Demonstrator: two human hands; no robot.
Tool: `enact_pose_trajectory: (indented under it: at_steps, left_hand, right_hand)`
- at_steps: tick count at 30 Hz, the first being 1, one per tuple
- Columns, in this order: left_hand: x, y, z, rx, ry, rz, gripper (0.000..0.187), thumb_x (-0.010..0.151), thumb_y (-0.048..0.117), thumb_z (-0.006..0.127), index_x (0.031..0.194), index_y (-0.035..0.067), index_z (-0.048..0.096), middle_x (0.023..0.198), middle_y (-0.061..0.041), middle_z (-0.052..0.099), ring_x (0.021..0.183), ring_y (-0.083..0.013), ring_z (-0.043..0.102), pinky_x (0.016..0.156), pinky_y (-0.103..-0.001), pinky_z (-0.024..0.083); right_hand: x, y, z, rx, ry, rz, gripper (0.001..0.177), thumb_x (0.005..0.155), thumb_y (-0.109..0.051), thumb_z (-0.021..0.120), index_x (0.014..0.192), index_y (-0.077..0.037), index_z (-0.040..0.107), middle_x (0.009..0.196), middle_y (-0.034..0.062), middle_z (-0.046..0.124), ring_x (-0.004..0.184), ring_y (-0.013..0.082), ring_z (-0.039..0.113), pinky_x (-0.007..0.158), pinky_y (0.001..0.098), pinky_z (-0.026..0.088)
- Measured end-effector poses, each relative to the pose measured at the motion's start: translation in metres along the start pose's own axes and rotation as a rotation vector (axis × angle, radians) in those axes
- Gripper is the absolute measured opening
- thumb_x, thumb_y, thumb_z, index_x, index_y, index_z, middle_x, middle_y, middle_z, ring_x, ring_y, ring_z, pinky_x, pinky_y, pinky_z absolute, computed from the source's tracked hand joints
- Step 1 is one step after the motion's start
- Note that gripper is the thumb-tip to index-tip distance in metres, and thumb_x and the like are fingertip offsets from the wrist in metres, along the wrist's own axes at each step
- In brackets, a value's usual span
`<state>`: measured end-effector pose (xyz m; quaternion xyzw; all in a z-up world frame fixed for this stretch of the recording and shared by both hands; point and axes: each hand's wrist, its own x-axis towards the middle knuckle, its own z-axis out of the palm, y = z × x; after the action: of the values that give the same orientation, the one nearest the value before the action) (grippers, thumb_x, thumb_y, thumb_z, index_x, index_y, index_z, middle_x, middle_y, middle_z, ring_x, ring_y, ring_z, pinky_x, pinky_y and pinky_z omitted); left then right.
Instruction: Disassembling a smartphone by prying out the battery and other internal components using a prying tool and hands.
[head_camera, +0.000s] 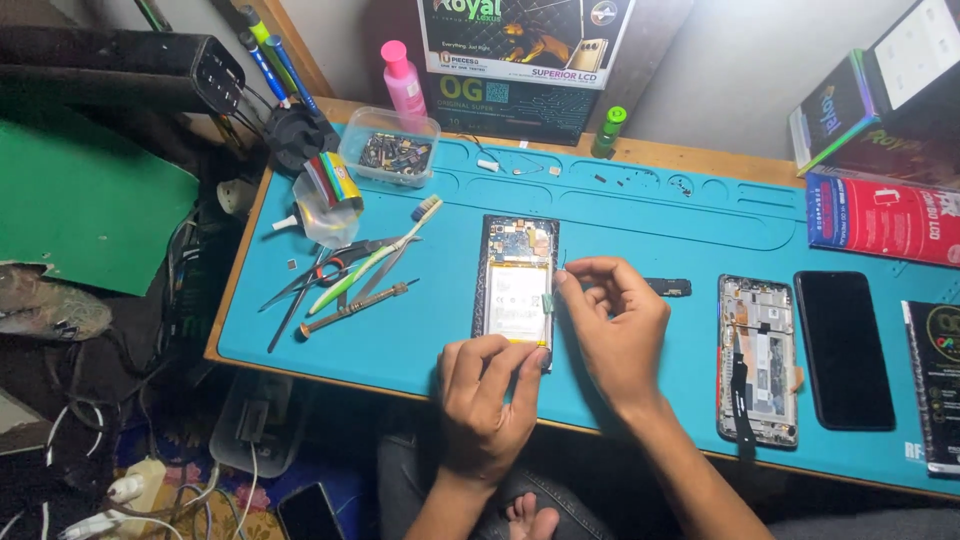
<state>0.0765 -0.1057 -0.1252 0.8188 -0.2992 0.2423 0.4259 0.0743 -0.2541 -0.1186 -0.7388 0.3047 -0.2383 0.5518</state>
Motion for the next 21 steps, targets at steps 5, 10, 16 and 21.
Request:
enact_pose_trajectory:
  at_steps: [5, 10, 16, 21]
  left_hand:
    - [-0.001, 0.0, 0.004, 0.041, 0.01, -0.034, 0.007, 0.1, 0.019, 0.078, 0.097, 0.013, 0.078, 0.104, -0.004, 0.069, 0.09, -0.0245, 0.062, 0.079, -0.036, 0.053]
    - [0.001, 0.0, 0.005, 0.05, -0.02, -0.05, 0.007, 0.101, 0.017, 0.074, 0.098, 0.012, 0.078, 0.113, -0.007, 0.069, 0.1, -0.0277, 0.066, 0.087, -0.04, 0.053]
    - [0.013, 0.005, 0.005, 0.097, -0.015, -0.113, 0.003, 0.095, 0.018, 0.081, 0.093, 0.017, 0.08, 0.112, -0.003, 0.071, 0.103, -0.027, 0.067, 0.084, -0.043, 0.049]
    - [0.012, 0.005, 0.008, 0.111, -0.011, -0.128, 0.002, 0.094, 0.02, 0.082, 0.093, 0.018, 0.081, 0.111, -0.001, 0.071, 0.102, -0.0256, 0.067, 0.081, -0.042, 0.049]
  right_hand:
    - [0.001, -0.003, 0.001, 0.015, -0.004, 0.028, 0.003, 0.096, -0.011, 0.081, 0.099, -0.009, 0.08, 0.086, -0.0046, 0.072, 0.064, 0.0017, 0.044, 0.059, 0.0187, 0.04]
    - [0.007, -0.004, 0.001, -0.036, -0.034, 0.015, 0.005, 0.096, -0.014, 0.08, 0.099, -0.01, 0.082, 0.08, -0.0051, 0.072, 0.062, 0.0009, 0.044, 0.057, 0.0196, 0.038]
    - [0.018, -0.008, 0.001, -0.103, -0.067, -0.005, 0.008, 0.098, -0.018, 0.079, 0.099, -0.012, 0.085, 0.059, -0.0085, 0.049, 0.057, 0.0016, 0.037, 0.056, 0.0216, 0.035]
    - [0.023, -0.003, 0.001, -0.165, -0.085, -0.044, 0.011, 0.097, -0.017, 0.077, 0.1, -0.012, 0.087, 0.067, -0.0071, 0.063, 0.059, 0.0024, 0.043, 0.058, 0.0224, 0.039]
